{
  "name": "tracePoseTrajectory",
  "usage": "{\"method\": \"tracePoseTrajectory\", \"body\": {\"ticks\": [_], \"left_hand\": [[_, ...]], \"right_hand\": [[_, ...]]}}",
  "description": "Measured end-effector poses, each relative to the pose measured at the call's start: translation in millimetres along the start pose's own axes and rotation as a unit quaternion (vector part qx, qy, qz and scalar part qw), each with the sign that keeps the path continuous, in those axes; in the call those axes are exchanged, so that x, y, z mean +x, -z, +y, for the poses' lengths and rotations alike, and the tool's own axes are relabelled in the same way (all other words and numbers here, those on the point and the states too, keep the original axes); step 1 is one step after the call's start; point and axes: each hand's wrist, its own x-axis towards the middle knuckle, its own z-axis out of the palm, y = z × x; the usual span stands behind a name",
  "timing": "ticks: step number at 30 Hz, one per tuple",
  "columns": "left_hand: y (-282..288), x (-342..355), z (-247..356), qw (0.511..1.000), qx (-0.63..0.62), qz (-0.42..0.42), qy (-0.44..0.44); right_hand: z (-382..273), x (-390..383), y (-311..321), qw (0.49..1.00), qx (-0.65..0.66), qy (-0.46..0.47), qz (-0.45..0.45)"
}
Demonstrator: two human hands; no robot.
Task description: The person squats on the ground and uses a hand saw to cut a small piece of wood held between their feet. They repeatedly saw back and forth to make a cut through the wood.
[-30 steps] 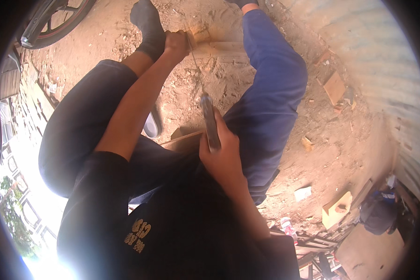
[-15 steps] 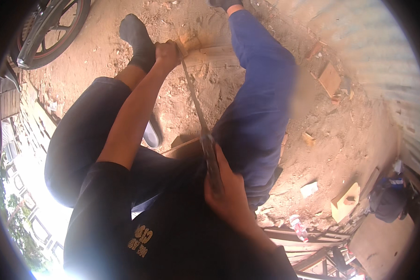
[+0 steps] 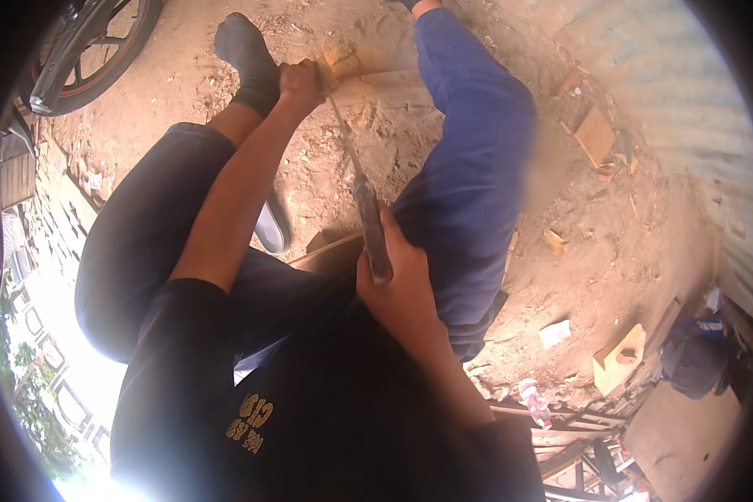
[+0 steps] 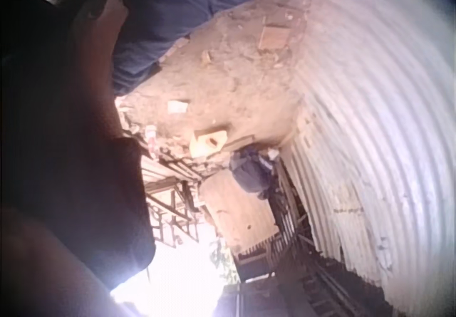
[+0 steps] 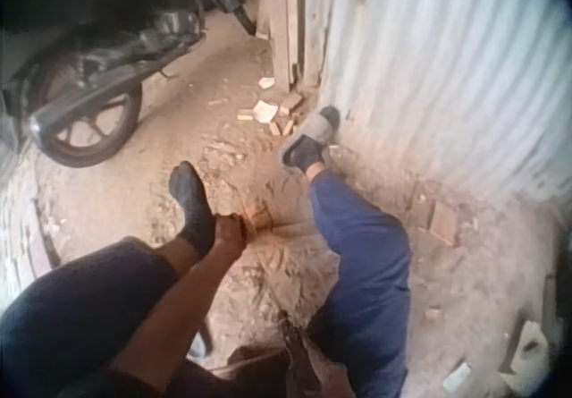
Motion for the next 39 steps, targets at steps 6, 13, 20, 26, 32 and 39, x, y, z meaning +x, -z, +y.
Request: {"method": "tracePoseTrajectory", "body": {"ticks": [6,13,20,26,32,39], "left_hand": [[-14,13,-1,0.999,-0.003,0.012,0.035],[-12,10,1,1.0,-0.006,0.002,0.026],[-14,11,-2,0.999,-0.045,0.012,0.027],[-4,5,1,1.0,0.009,-0.012,0.024],[-12,14,-4,0.999,-0.029,-0.018,0.034],[-4,4,-2,1.0,0.011,-0.02,-0.008]], "right_hand": [[-13,-34,18,1.0,-0.025,0.006,-0.002],[-10,-18,12,0.999,-0.038,0.019,-0.003],[-10,9,6,0.997,-0.04,-0.04,-0.05],[-9,-25,9,0.998,-0.055,0.012,0.0],[-1,1,6,0.999,-0.034,-0.015,-0.024],[12,28,11,1.0,-0.005,-0.002,-0.008]]}}
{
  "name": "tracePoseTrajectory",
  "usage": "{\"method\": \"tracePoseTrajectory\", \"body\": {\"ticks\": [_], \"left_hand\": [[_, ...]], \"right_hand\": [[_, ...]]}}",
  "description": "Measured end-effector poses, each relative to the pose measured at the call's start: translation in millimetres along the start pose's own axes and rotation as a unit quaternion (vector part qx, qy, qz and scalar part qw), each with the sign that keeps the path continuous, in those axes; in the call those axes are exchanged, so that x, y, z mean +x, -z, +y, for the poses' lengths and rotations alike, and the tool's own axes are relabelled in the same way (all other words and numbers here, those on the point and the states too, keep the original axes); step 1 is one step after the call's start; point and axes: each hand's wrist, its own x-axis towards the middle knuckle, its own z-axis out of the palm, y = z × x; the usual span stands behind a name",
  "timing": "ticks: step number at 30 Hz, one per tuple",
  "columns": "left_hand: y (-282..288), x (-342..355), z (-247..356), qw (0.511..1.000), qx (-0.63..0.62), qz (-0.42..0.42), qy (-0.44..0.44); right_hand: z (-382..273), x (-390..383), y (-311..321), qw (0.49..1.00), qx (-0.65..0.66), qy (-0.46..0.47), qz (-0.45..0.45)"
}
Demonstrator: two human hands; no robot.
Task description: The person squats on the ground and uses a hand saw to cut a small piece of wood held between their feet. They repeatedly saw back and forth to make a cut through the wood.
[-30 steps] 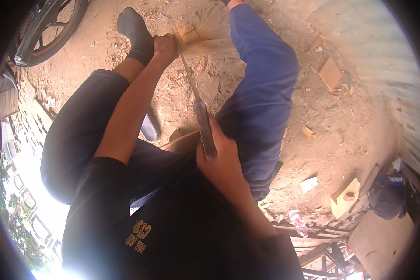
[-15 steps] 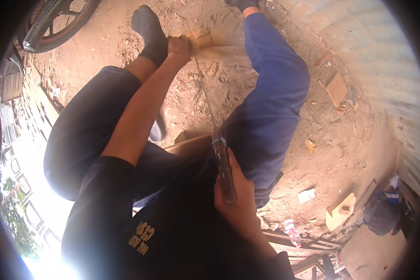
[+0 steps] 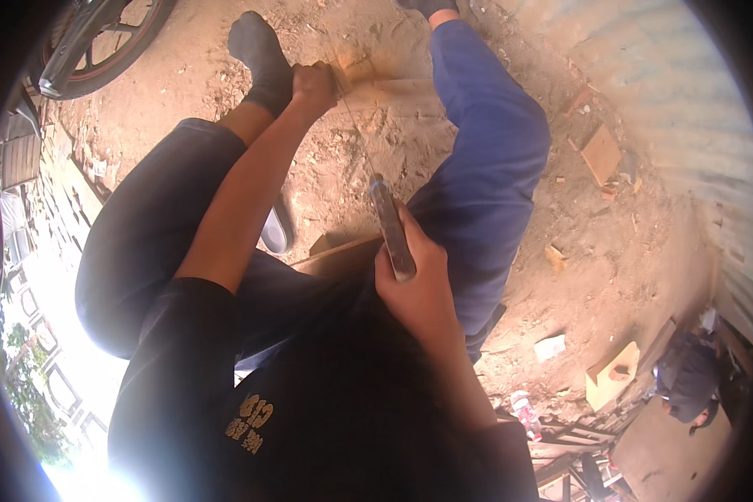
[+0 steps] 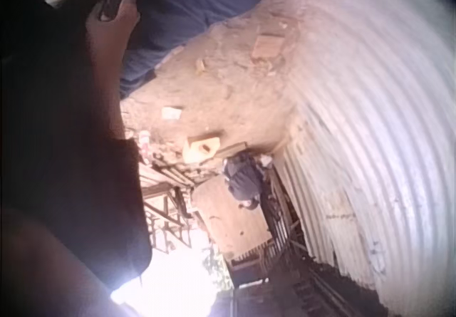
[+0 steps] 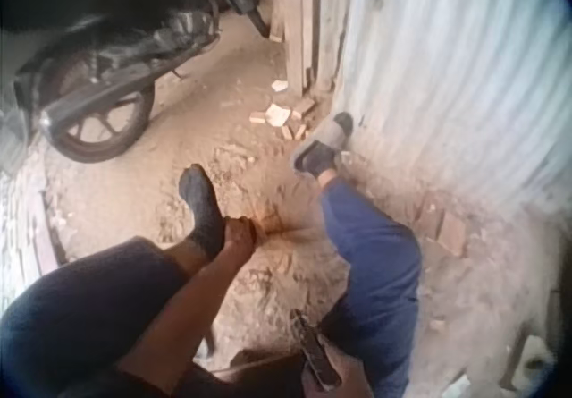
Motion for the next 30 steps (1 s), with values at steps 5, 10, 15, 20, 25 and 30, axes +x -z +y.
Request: {"method": "tracePoseTrajectory", "body": {"ticks": [5,10,15,20,25,30], "left_hand": [[4,5,3,0.999,-0.015,-0.001,0.034],[-7,3,2,0.999,-0.021,0.016,0.025],[2,4,5,0.999,-0.021,-0.007,0.044],[-4,1,7,0.999,-0.016,0.001,0.034],[2,-2,7,0.999,0.016,-0.006,0.034],[6,-5,9,1.0,-0.025,-0.005,0.014]], "right_hand": [[-21,-38,13,0.999,-0.045,0.022,-0.003],[-17,-1,-1,0.999,-0.009,-0.035,-0.03],[-33,-51,9,0.998,-0.068,0.015,0.001],[-24,1,-3,0.996,0.003,-0.073,-0.042],[-28,-47,16,0.999,-0.044,0.02,0.008],[-4,-2,-6,0.999,0.008,0.045,0.016]]}}
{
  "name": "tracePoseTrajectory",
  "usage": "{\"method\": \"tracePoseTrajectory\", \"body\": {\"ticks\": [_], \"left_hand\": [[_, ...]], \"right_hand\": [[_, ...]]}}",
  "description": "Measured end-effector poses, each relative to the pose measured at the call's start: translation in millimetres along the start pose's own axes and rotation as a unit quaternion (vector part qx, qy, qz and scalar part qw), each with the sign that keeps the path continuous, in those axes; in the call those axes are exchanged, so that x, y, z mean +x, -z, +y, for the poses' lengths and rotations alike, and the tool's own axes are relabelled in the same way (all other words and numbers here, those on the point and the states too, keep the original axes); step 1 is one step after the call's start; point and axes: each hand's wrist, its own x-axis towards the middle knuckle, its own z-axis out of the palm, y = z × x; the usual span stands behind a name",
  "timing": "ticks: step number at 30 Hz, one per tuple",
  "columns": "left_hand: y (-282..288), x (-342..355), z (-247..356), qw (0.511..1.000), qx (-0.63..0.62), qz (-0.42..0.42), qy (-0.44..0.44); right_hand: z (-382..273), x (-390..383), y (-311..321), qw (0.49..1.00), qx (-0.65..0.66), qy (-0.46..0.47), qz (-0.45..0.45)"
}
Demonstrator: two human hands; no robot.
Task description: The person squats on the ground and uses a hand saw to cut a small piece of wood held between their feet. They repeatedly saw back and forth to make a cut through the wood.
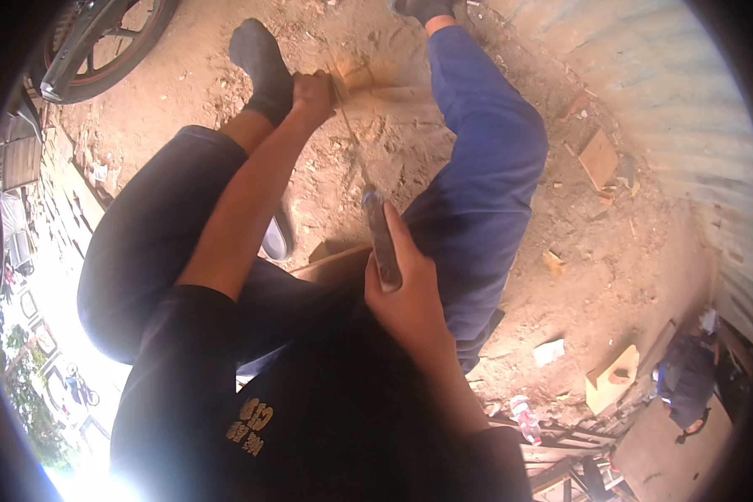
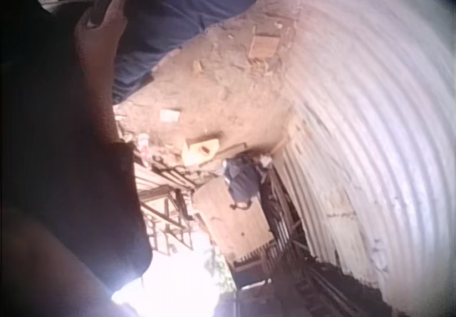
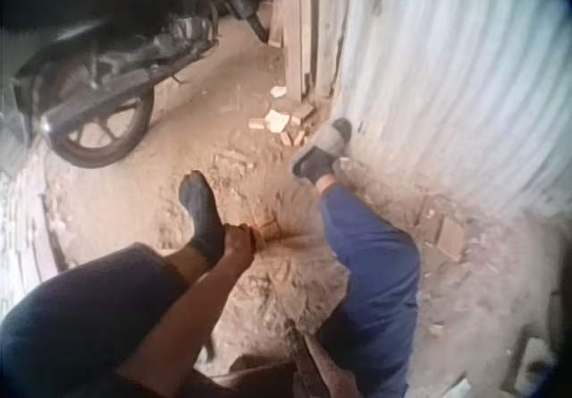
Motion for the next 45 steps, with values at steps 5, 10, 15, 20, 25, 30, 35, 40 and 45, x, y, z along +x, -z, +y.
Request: {"method": "tracePoseTrajectory", "body": {"ticks": [5,10,15,20,25,30,35,40,45], "left_hand": [[-5,10,-5,0.999,0.006,0.008,0.034],[-13,14,-10,0.999,-0.021,0.011,0.03],[-11,11,-7,1.0,0.01,-0.002,0.025],[3,3,-6,1.0,0.011,-0.004,0.007],[6,0,-5,1.0,0.023,-0.009,0.003],[-2,16,-13,1.0,-0.007,0.023,0.019],[-1,10,-8,1.0,0.002,0.007,0.03],[-10,6,-7,1.0,0.011,-0.001,0.001],[-4,9,-5,1.0,0.023,0.004,0.016]], "right_hand": [[-36,-49,21,0.996,-0.035,-0.063,-0.046],[-5,-4,-3,1.0,-0.016,0.006,-0.006],[-27,-37,23,1.0,-0.01,-0.007,0.0],[-16,-9,4,0.996,0.0,-0.077,-0.045],[-20,-34,12,0.999,-0.02,-0.037,-0.002],[-25,-16,10,0.999,-0.015,-0.024,-0.016],[-18,-31,18,0.999,-0.043,0.014,0.004],[-25,-18,15,0.999,-0.011,-0.042,-0.03],[-22,-23,19,0.999,-0.029,-0.027,-0.014]]}}
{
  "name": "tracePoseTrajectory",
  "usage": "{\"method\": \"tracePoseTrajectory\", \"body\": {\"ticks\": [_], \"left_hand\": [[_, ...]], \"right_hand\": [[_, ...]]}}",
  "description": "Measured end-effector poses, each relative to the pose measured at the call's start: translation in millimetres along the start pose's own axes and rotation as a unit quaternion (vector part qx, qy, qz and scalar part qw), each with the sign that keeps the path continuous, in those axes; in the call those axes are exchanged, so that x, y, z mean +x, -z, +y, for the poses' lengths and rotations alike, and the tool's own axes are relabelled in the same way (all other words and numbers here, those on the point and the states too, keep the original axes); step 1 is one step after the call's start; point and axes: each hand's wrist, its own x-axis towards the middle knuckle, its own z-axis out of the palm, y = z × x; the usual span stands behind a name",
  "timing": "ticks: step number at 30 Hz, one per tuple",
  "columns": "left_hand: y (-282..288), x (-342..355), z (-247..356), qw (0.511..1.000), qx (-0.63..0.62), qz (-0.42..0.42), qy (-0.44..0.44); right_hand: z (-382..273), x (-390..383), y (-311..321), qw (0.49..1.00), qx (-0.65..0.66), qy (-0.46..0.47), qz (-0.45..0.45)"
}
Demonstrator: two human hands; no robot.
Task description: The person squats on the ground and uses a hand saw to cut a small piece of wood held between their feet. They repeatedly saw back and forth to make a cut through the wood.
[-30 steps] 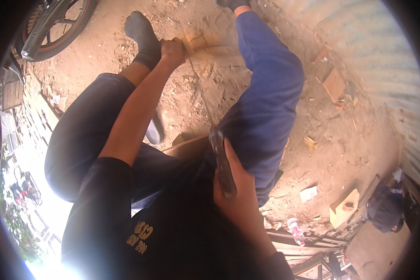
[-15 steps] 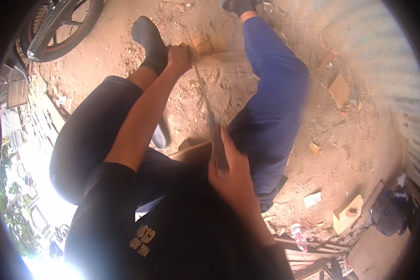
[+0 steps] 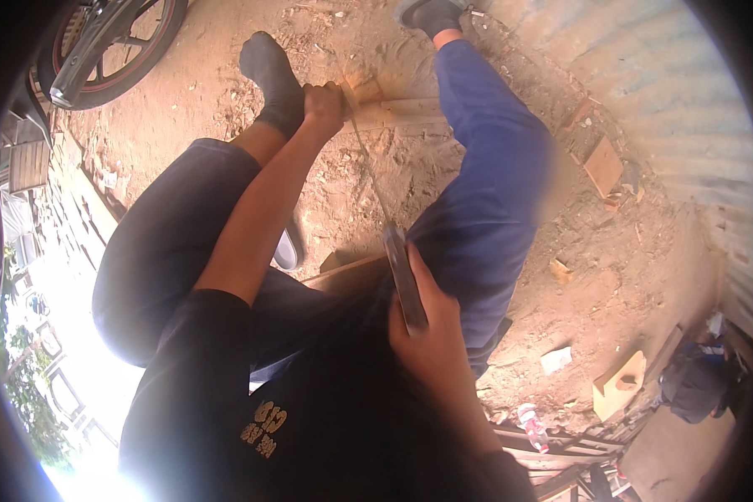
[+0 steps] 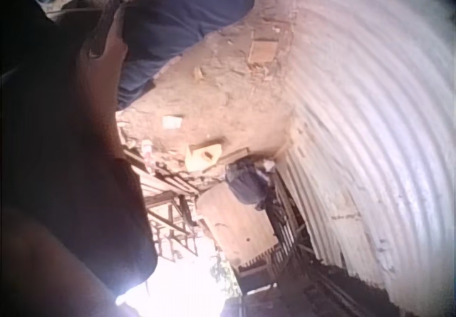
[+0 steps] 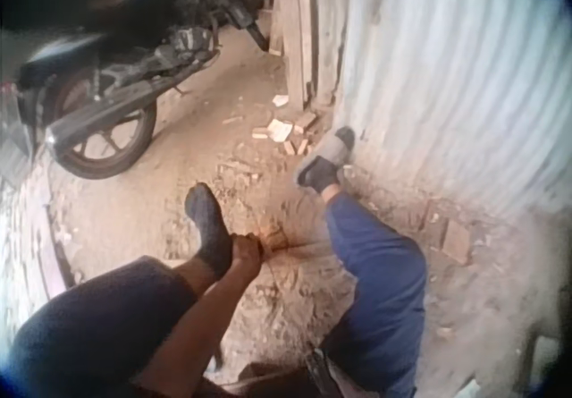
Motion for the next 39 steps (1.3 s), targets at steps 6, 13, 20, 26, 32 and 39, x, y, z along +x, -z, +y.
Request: {"method": "tracePoseTrajectory", "body": {"ticks": [6,13,20,26,32,39], "left_hand": [[-3,-4,-4,1.0,-0.001,0.0,-0.017],[-1,4,-3,1.0,-0.007,-0.002,-0.023],[-6,4,-1,1.0,-0.022,0.004,-0.007],[-5,1,-4,1.0,-0.011,0.015,0.004],[-21,13,0,0.998,-0.028,0.05,0.027],[-15,11,0,0.999,-0.024,0.035,0.017]], "right_hand": [[1,-9,1,1.0,-0.02,0.014,-0.003],[2,19,-9,0.995,0.012,-0.086,-0.056],[6,12,-5,1.0,-0.001,-0.009,-0.014],[-9,-30,14,1.0,-0.02,-0.015,-0.007],[-1,16,-1,0.995,-0.023,-0.076,-0.067],[3,9,2,0.999,-0.005,-0.028,-0.023]]}}
